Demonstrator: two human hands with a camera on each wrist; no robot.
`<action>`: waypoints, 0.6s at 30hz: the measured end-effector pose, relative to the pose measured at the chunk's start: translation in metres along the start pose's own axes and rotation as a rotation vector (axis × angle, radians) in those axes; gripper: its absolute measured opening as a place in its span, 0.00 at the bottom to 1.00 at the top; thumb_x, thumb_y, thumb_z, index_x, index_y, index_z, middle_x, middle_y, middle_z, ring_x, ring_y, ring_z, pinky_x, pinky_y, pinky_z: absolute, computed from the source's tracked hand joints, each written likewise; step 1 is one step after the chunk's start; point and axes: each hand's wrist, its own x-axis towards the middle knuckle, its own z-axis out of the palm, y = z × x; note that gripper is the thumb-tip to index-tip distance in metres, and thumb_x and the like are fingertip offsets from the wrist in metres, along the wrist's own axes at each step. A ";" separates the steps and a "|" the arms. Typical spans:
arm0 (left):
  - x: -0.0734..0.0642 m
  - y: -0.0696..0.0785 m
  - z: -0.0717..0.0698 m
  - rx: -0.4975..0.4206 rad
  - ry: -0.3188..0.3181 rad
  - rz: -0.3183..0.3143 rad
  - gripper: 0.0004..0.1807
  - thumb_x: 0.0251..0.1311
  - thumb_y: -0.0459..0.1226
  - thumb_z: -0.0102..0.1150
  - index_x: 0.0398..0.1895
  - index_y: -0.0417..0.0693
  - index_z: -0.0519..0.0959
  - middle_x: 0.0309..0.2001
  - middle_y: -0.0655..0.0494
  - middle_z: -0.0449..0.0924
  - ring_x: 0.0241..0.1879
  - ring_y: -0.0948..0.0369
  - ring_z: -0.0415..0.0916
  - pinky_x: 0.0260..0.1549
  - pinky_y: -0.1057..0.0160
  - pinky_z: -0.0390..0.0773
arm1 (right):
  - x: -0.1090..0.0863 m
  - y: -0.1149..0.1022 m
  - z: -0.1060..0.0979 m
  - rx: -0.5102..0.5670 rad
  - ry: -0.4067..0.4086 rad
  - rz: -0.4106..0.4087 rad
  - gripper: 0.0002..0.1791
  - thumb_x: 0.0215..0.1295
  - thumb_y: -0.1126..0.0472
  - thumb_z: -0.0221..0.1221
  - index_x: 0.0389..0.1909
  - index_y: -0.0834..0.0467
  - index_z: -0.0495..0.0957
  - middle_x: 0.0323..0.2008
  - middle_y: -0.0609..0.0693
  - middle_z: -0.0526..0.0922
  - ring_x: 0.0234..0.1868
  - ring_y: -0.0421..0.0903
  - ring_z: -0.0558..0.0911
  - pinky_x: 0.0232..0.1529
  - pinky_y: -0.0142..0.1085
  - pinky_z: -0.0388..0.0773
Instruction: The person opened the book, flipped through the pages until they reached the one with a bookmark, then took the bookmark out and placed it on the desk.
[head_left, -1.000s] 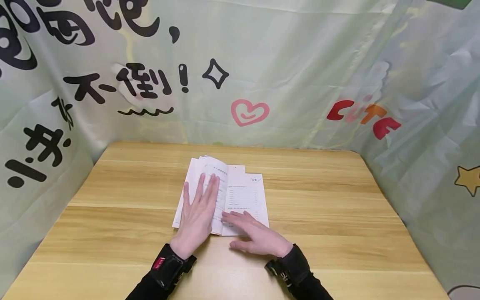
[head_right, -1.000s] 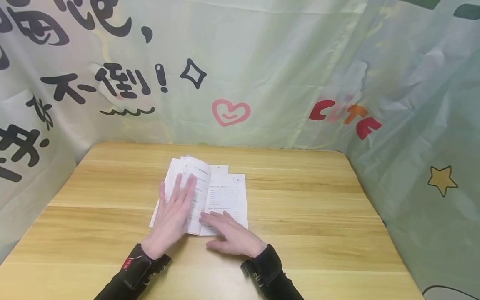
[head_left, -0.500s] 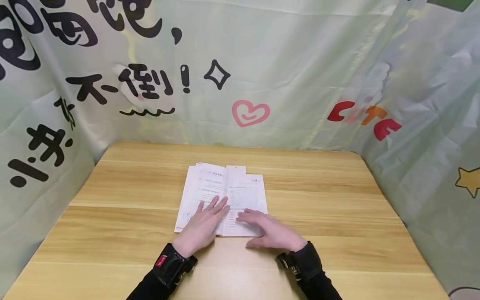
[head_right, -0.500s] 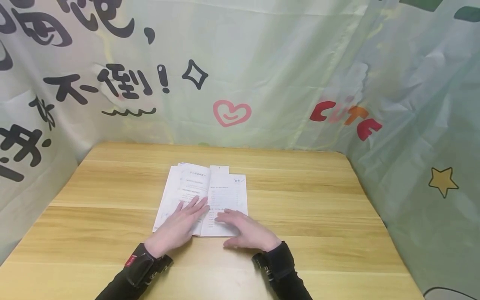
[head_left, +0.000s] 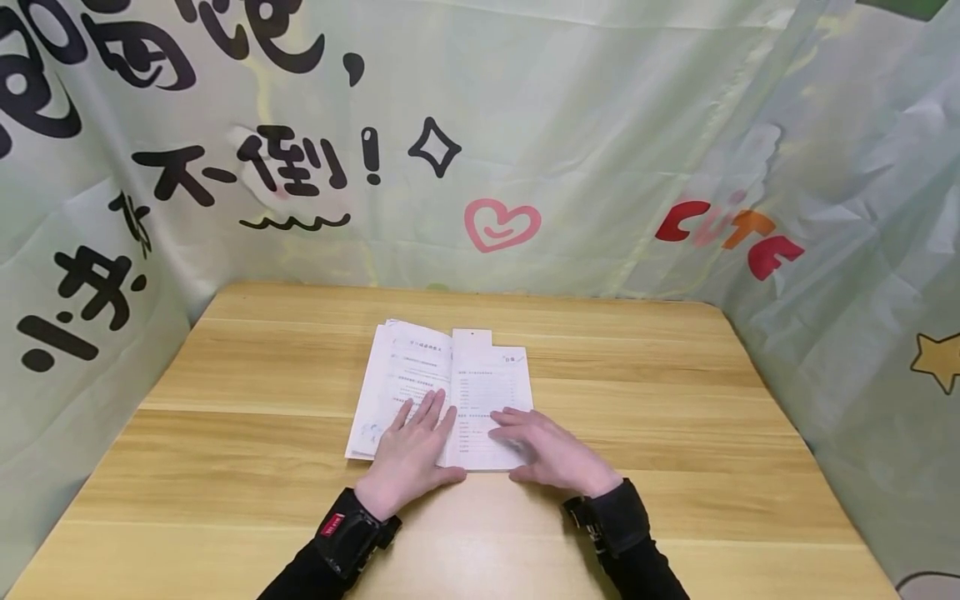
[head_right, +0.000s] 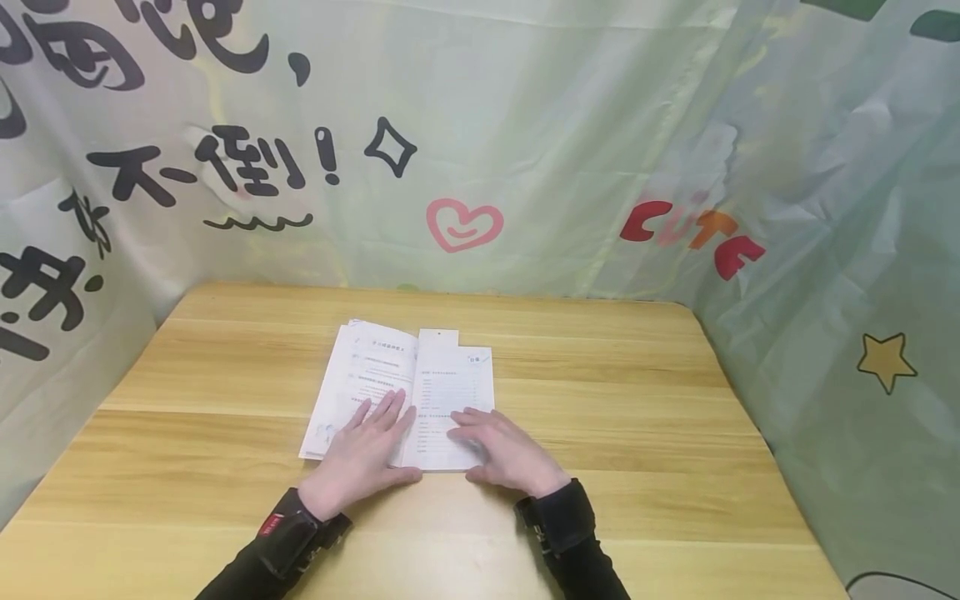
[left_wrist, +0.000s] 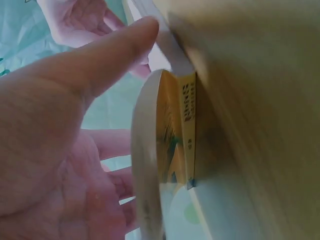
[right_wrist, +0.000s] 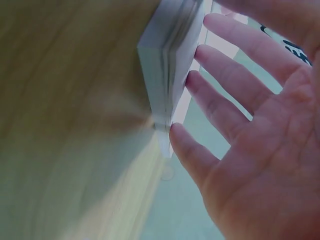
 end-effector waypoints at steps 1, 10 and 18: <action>0.000 0.000 0.001 0.000 0.007 0.012 0.47 0.51 0.57 0.72 0.70 0.39 0.71 0.75 0.37 0.62 0.77 0.46 0.59 0.77 0.46 0.57 | 0.000 0.000 0.000 0.000 0.001 -0.001 0.32 0.50 0.63 0.74 0.60 0.58 0.80 0.71 0.56 0.72 0.74 0.59 0.68 0.74 0.58 0.64; 0.003 -0.002 0.007 -0.004 0.052 0.079 0.43 0.50 0.55 0.73 0.67 0.43 0.75 0.73 0.31 0.63 0.75 0.41 0.61 0.75 0.45 0.61 | -0.004 0.002 -0.005 0.080 -0.003 -0.004 0.25 0.56 0.61 0.71 0.57 0.59 0.83 0.70 0.57 0.74 0.73 0.59 0.69 0.73 0.57 0.65; 0.005 -0.001 0.007 0.002 0.046 0.077 0.37 0.49 0.55 0.72 0.62 0.49 0.80 0.72 0.30 0.65 0.74 0.40 0.63 0.74 0.42 0.62 | -0.007 0.004 -0.009 0.107 0.030 -0.013 0.09 0.61 0.61 0.68 0.41 0.57 0.89 0.65 0.57 0.79 0.70 0.60 0.73 0.71 0.57 0.68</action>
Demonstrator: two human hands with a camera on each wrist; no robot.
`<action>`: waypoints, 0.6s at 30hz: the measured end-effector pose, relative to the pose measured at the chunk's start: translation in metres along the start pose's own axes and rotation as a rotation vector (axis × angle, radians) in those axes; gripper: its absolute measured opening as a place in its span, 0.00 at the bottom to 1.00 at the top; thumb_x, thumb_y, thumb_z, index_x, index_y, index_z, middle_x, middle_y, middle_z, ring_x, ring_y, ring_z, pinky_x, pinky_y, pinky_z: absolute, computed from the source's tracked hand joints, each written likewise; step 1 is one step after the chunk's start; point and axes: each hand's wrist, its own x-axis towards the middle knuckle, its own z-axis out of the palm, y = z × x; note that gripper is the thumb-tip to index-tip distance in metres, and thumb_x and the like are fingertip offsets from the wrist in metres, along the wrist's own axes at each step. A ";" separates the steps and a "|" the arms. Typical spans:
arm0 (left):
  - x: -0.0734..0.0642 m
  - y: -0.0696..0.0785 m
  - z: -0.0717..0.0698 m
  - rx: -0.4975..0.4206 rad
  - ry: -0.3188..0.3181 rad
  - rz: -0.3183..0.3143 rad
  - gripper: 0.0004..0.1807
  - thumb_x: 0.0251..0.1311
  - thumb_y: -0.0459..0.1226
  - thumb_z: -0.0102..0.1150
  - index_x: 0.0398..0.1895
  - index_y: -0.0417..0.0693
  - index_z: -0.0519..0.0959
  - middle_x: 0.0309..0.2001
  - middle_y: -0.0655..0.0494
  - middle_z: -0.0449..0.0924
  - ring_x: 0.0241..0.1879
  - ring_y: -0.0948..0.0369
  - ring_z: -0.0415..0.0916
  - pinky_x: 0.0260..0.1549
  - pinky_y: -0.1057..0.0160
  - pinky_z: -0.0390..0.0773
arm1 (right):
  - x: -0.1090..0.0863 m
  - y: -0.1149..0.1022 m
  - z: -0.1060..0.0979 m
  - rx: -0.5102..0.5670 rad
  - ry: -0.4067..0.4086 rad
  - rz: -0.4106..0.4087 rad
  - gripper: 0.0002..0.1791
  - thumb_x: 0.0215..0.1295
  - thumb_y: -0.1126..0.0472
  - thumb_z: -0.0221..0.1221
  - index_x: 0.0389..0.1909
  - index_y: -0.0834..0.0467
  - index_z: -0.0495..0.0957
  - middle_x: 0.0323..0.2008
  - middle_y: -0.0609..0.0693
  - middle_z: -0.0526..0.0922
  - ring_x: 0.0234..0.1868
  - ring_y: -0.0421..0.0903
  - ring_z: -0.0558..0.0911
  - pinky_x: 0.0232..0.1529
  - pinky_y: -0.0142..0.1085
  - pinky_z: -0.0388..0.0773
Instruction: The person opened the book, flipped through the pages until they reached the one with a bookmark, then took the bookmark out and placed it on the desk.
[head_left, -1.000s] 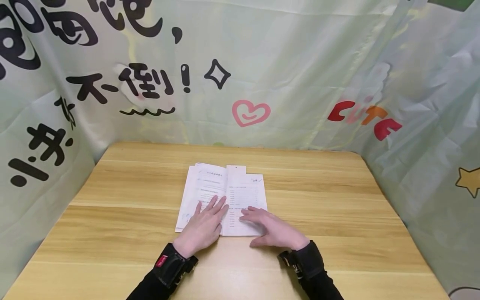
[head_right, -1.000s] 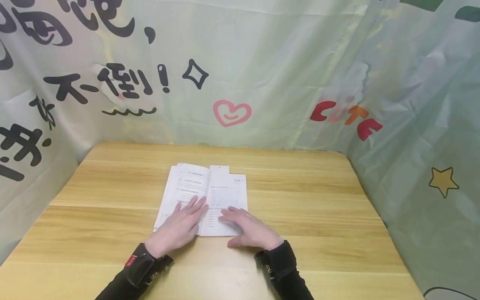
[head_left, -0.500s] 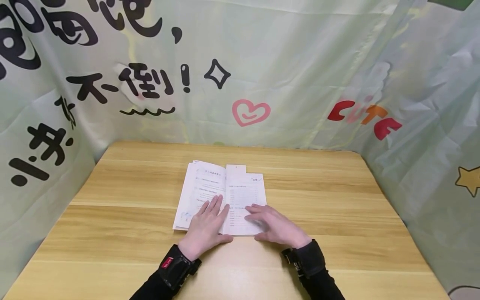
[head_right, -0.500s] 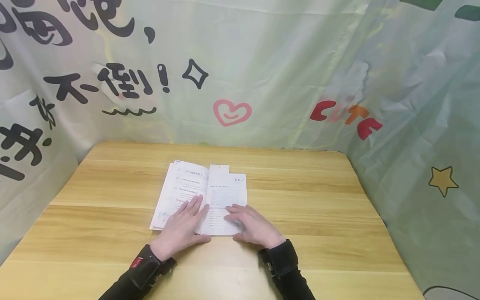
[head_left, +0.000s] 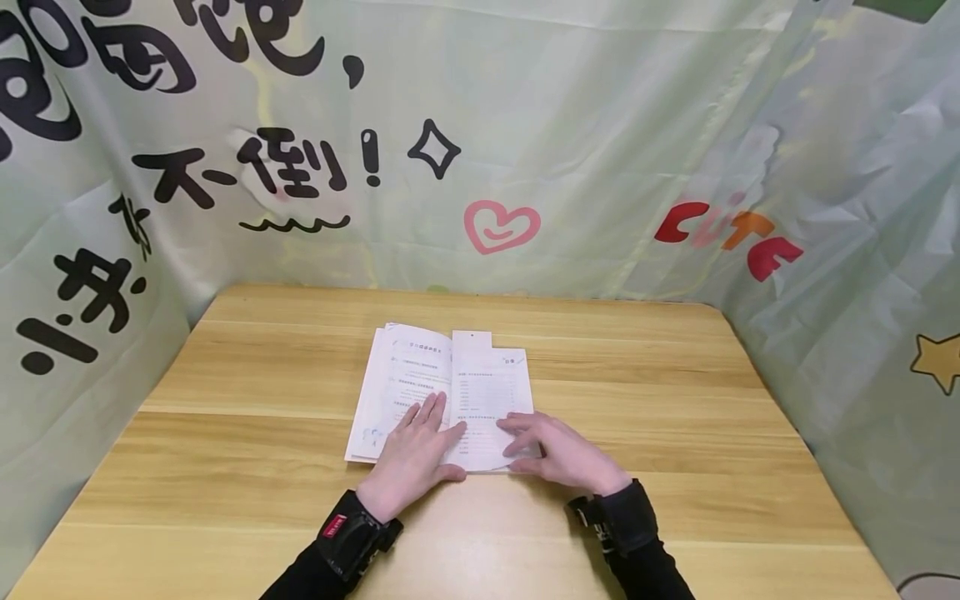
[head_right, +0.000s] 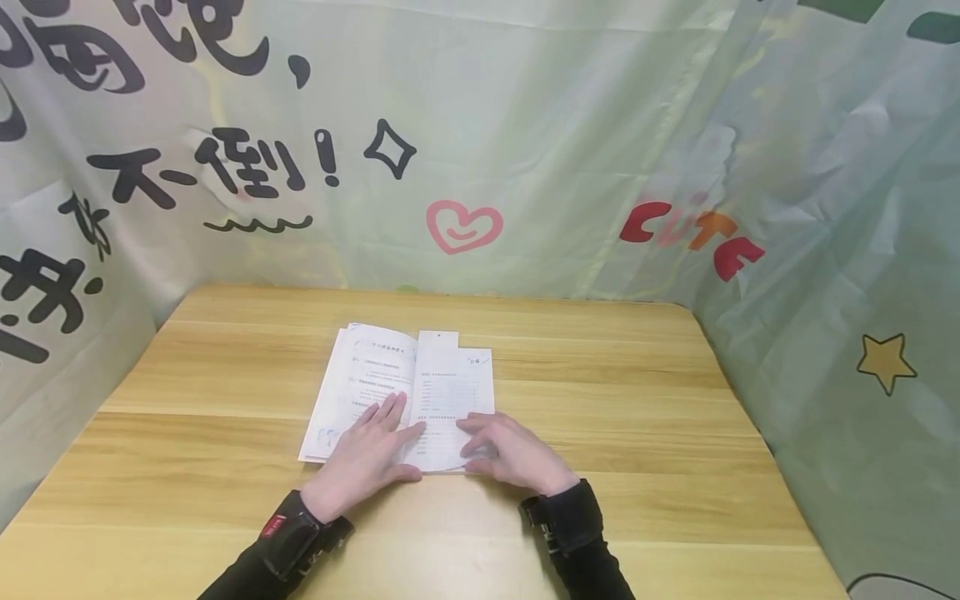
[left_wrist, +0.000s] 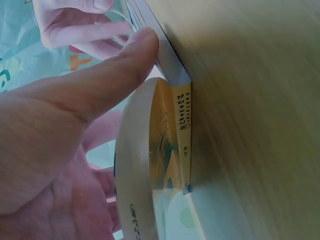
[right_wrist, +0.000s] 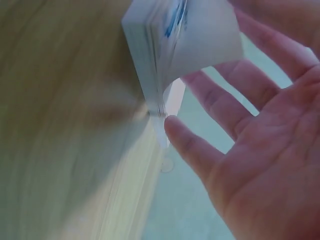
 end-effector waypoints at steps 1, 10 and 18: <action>0.000 0.000 0.000 0.003 -0.004 -0.001 0.36 0.49 0.55 0.72 0.62 0.50 0.80 0.72 0.30 0.65 0.74 0.40 0.63 0.74 0.42 0.62 | 0.000 0.001 0.000 -0.003 0.005 -0.007 0.07 0.61 0.61 0.68 0.39 0.56 0.89 0.64 0.57 0.80 0.70 0.60 0.74 0.70 0.58 0.68; 0.001 0.000 -0.002 -0.006 -0.014 -0.007 0.33 0.52 0.55 0.70 0.60 0.52 0.82 0.72 0.31 0.65 0.74 0.40 0.63 0.74 0.41 0.61 | 0.002 0.003 -0.001 -0.044 0.095 -0.085 0.06 0.63 0.65 0.66 0.38 0.56 0.90 0.52 0.52 0.88 0.57 0.53 0.83 0.62 0.52 0.78; 0.001 0.000 -0.003 -0.027 -0.019 0.015 0.23 0.62 0.52 0.65 0.57 0.53 0.84 0.70 0.31 0.68 0.72 0.35 0.63 0.71 0.32 0.60 | 0.007 -0.003 0.003 -0.113 0.274 -0.169 0.06 0.61 0.65 0.67 0.39 0.57 0.88 0.43 0.47 0.90 0.48 0.45 0.86 0.56 0.45 0.82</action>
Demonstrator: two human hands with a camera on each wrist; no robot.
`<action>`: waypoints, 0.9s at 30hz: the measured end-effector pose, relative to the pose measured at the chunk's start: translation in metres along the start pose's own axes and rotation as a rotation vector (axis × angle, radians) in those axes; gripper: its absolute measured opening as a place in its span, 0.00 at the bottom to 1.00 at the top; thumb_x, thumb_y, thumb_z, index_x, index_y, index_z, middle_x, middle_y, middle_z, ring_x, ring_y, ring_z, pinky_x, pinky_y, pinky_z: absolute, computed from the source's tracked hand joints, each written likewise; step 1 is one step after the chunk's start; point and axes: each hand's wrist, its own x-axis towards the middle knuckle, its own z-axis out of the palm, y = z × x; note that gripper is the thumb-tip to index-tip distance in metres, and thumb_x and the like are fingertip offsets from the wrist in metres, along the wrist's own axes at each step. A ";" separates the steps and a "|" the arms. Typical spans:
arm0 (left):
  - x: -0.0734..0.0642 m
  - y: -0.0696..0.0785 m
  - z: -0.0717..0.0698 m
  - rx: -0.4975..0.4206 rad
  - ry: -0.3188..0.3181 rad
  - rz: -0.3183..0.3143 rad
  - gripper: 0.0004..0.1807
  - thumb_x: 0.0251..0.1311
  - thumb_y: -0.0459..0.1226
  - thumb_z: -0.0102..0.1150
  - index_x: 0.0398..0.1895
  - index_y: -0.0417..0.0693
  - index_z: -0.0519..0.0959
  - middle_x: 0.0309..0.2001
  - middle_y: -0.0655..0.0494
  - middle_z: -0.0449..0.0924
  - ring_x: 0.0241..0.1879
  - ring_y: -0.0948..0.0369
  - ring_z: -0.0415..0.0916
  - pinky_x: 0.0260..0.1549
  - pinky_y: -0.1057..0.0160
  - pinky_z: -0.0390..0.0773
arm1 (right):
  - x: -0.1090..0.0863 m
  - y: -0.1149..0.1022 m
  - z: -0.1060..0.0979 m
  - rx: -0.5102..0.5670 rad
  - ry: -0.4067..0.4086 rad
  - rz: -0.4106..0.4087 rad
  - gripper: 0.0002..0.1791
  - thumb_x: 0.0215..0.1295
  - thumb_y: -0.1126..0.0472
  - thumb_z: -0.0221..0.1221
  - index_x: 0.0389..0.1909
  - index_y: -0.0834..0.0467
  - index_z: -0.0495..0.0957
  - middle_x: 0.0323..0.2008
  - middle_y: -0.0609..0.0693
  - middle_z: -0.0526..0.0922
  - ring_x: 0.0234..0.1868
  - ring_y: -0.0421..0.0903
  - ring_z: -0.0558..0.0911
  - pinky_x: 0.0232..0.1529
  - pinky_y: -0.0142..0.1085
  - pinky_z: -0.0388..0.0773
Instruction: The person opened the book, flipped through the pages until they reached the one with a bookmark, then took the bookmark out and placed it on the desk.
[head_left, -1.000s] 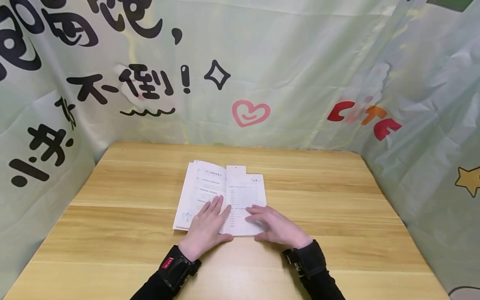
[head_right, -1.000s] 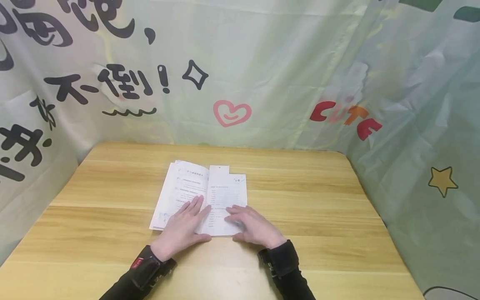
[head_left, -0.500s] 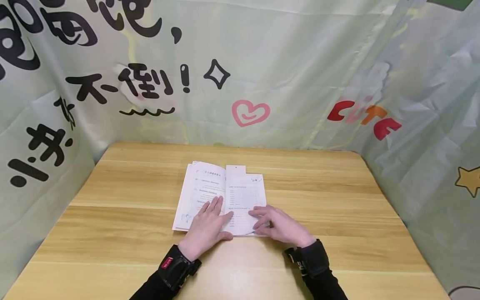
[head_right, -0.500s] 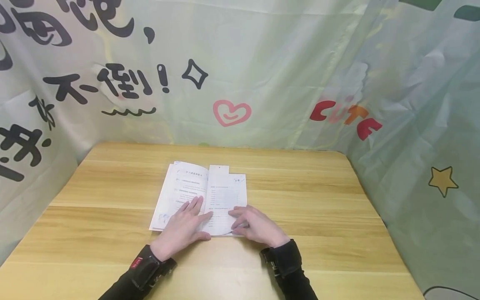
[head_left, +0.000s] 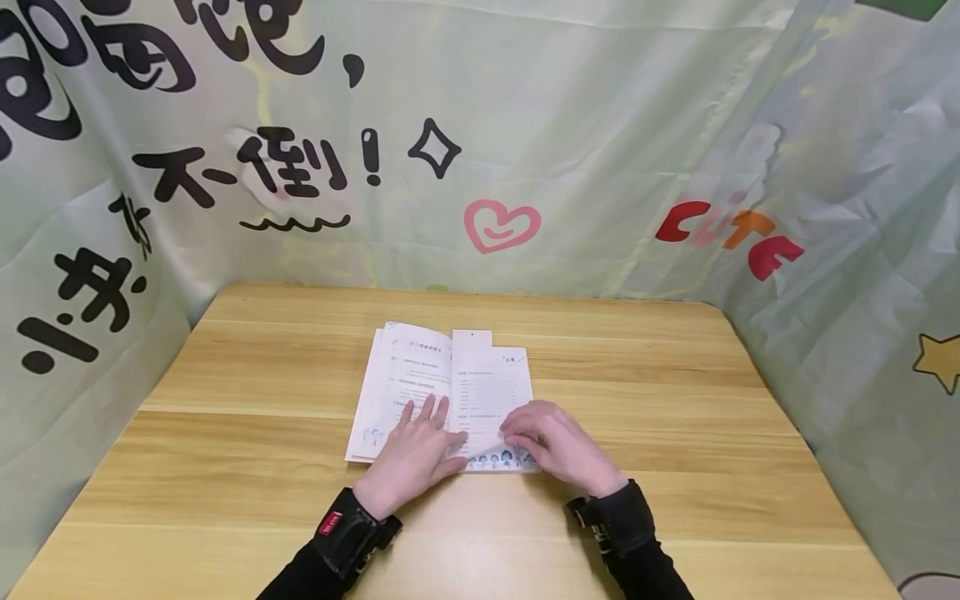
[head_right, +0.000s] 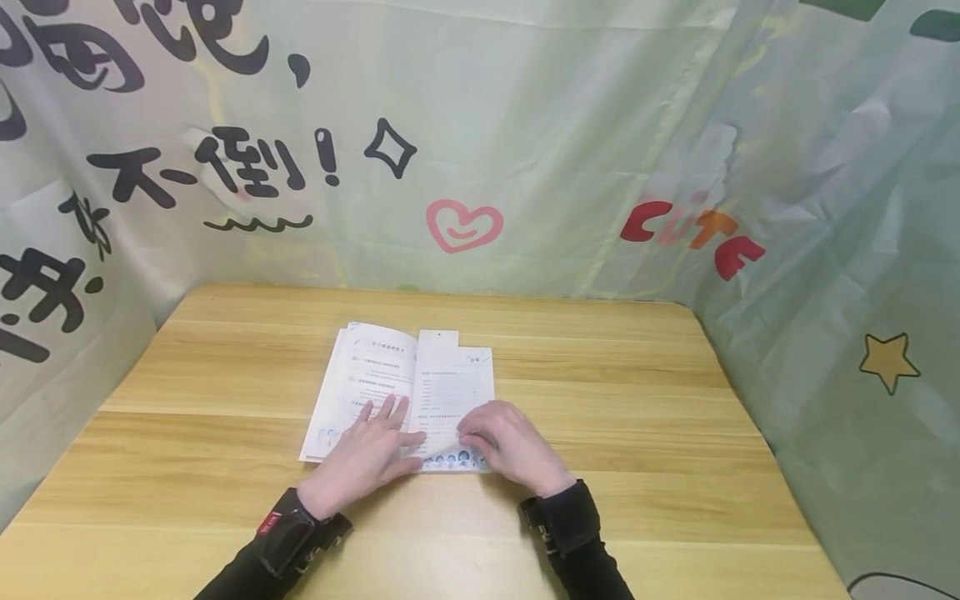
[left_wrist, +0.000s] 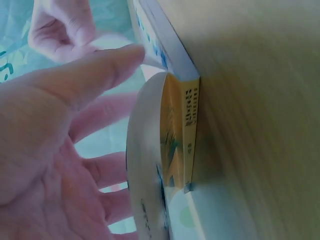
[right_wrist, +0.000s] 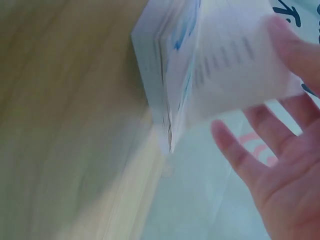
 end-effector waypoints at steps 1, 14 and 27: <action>0.000 0.001 0.000 0.001 0.009 0.001 0.23 0.63 0.52 0.65 0.57 0.52 0.84 0.69 0.31 0.69 0.72 0.34 0.64 0.70 0.30 0.60 | 0.001 -0.001 0.001 -0.010 0.032 -0.014 0.06 0.60 0.65 0.68 0.39 0.57 0.88 0.42 0.47 0.90 0.47 0.45 0.86 0.56 0.45 0.82; 0.004 0.012 0.007 0.087 0.136 -0.032 0.18 0.62 0.47 0.65 0.49 0.46 0.85 0.63 0.37 0.79 0.66 0.34 0.72 0.65 0.28 0.66 | 0.009 -0.009 0.017 -0.036 0.407 -0.070 0.17 0.49 0.61 0.75 0.42 0.56 0.85 0.57 0.55 0.82 0.63 0.55 0.76 0.67 0.50 0.71; 0.004 0.004 0.001 -0.195 0.252 -0.048 0.28 0.68 0.34 0.58 0.69 0.31 0.69 0.56 0.34 0.82 0.60 0.37 0.78 0.65 0.27 0.64 | 0.011 -0.025 0.027 0.238 0.215 0.134 0.22 0.67 0.61 0.63 0.62 0.60 0.75 0.58 0.55 0.82 0.63 0.52 0.79 0.65 0.51 0.76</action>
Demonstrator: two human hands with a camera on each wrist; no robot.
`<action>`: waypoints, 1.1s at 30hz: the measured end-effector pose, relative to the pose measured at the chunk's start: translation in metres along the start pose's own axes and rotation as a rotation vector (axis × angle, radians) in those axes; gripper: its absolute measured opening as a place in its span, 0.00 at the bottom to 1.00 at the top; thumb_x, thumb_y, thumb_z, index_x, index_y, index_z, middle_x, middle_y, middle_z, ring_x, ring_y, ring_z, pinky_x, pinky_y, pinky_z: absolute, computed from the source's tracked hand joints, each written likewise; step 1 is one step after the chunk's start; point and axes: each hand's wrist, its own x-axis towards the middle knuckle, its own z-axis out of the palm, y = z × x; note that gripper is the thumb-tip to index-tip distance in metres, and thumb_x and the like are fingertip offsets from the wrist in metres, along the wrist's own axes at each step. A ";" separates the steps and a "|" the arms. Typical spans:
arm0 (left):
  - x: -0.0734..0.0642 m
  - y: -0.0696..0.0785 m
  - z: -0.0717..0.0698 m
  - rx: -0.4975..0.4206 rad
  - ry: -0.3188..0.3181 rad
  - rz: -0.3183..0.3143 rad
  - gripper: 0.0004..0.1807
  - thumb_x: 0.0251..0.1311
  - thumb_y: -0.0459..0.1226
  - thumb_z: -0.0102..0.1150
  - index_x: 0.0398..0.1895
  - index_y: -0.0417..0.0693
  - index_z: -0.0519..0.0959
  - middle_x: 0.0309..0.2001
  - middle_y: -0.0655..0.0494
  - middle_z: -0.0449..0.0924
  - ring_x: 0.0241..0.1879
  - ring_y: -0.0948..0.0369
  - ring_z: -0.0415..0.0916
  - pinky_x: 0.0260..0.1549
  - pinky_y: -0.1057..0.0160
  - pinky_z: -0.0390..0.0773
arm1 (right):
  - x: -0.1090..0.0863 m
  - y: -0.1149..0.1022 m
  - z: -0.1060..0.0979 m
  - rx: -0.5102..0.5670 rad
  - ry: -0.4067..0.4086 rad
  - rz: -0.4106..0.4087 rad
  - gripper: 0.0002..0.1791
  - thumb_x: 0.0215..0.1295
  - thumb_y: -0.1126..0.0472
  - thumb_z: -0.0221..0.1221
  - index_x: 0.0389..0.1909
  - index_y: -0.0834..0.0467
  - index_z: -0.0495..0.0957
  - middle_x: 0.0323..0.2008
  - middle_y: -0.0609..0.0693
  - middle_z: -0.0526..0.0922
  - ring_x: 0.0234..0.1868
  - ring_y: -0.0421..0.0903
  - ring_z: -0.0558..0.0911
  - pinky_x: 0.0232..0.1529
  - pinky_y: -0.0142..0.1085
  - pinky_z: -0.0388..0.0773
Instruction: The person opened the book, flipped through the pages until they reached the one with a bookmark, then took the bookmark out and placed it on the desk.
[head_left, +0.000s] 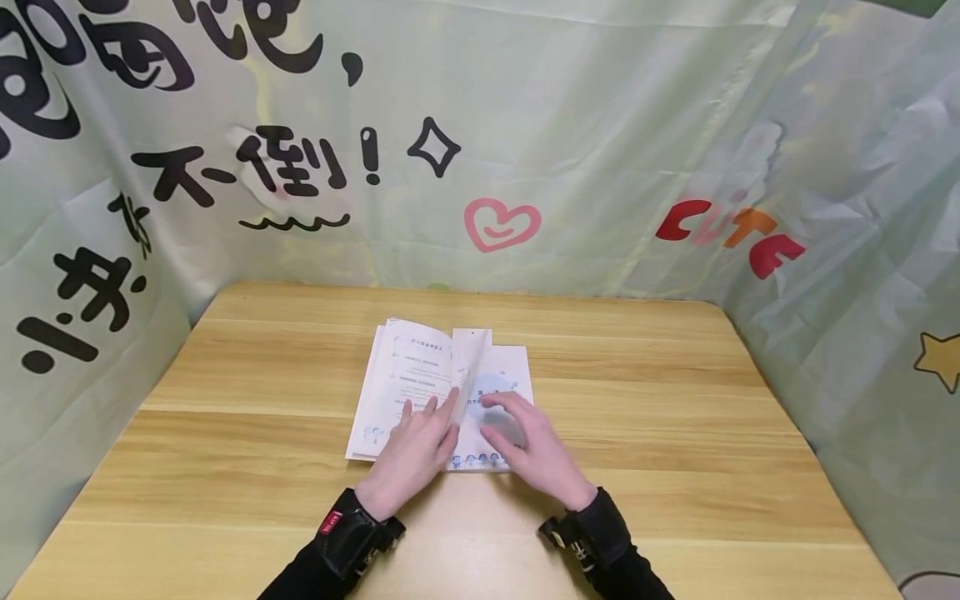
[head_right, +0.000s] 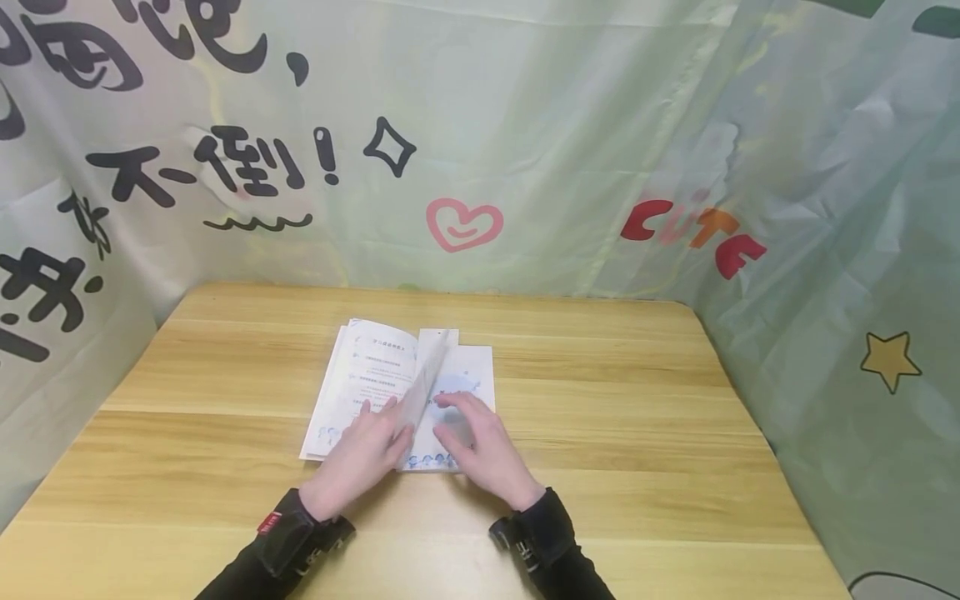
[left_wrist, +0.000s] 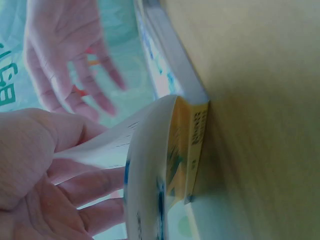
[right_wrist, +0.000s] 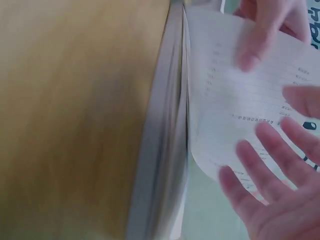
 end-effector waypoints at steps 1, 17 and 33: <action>0.000 -0.001 -0.002 -0.021 0.013 0.000 0.30 0.68 0.33 0.58 0.71 0.31 0.66 0.57 0.34 0.82 0.58 0.38 0.80 0.65 0.28 0.66 | -0.001 -0.001 0.002 0.009 -0.047 0.014 0.24 0.69 0.60 0.62 0.64 0.60 0.74 0.60 0.55 0.82 0.64 0.52 0.79 0.66 0.52 0.75; -0.004 -0.005 -0.022 0.181 0.052 0.014 0.52 0.51 0.18 0.56 0.80 0.37 0.46 0.81 0.34 0.35 0.80 0.38 0.39 0.76 0.38 0.55 | -0.004 -0.013 0.021 0.075 -0.389 0.097 0.36 0.73 0.50 0.58 0.78 0.51 0.57 0.76 0.52 0.66 0.75 0.49 0.67 0.74 0.49 0.68; -0.006 -0.018 -0.016 0.222 -0.204 0.105 0.39 0.50 0.18 0.60 0.71 0.36 0.67 0.77 0.45 0.62 0.77 0.48 0.58 0.76 0.35 0.52 | -0.002 -0.008 0.013 0.016 -0.406 0.102 0.33 0.69 0.56 0.61 0.73 0.57 0.65 0.71 0.55 0.72 0.72 0.52 0.73 0.73 0.51 0.68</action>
